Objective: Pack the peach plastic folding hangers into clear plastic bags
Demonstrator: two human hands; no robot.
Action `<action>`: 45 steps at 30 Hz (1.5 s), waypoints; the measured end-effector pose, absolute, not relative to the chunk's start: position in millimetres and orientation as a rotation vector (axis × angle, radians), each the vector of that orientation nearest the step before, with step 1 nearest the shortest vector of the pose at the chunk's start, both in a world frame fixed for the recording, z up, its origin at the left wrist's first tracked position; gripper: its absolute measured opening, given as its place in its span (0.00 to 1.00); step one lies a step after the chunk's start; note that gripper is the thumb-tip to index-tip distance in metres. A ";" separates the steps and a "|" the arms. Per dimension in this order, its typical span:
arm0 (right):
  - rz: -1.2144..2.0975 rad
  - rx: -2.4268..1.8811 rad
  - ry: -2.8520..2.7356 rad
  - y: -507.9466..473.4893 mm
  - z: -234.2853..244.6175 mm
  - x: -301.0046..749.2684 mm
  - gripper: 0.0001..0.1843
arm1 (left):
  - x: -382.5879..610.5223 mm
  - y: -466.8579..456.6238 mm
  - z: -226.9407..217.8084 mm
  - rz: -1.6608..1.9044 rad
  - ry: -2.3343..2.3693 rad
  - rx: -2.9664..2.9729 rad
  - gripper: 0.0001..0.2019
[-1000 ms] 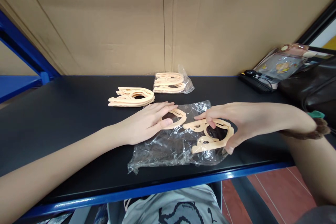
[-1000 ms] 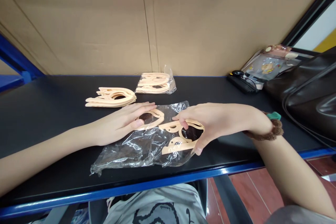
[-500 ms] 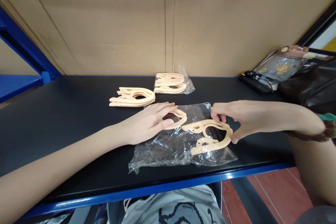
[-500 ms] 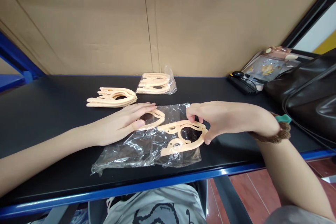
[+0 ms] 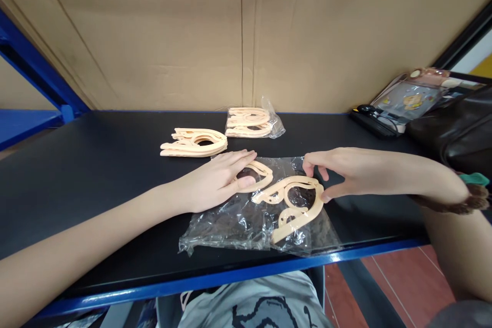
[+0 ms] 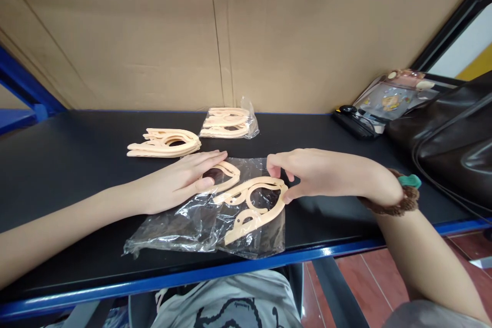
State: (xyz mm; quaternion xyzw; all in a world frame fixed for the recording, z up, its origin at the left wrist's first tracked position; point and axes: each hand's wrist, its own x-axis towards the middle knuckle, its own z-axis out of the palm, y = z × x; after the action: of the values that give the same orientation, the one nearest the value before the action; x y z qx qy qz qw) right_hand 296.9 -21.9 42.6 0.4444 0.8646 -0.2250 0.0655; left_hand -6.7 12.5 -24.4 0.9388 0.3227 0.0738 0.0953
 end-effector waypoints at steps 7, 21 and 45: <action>-0.594 1.351 2.613 -31.1 44.1 286.4 0.19 | -5.3 11.2 -21.0 0.169 0.970 2.761 0.35; -0.485 1.180 2.697 -38.1 45.4 272.1 0.14 | -4.2 11.4 -20.8 0.186 0.974 2.771 0.35; -0.522 1.170 3.018 -60.5 23.8 242.3 0.25 | -4.5 10.2 -21.3 0.213 0.997 2.732 0.36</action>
State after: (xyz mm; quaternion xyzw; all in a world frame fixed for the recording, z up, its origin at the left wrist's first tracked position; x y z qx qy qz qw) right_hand 242.3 -60.5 23.8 0.3559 0.9184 -0.1587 -0.0683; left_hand -4.5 10.2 -21.3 0.9310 0.3396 0.0724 0.1124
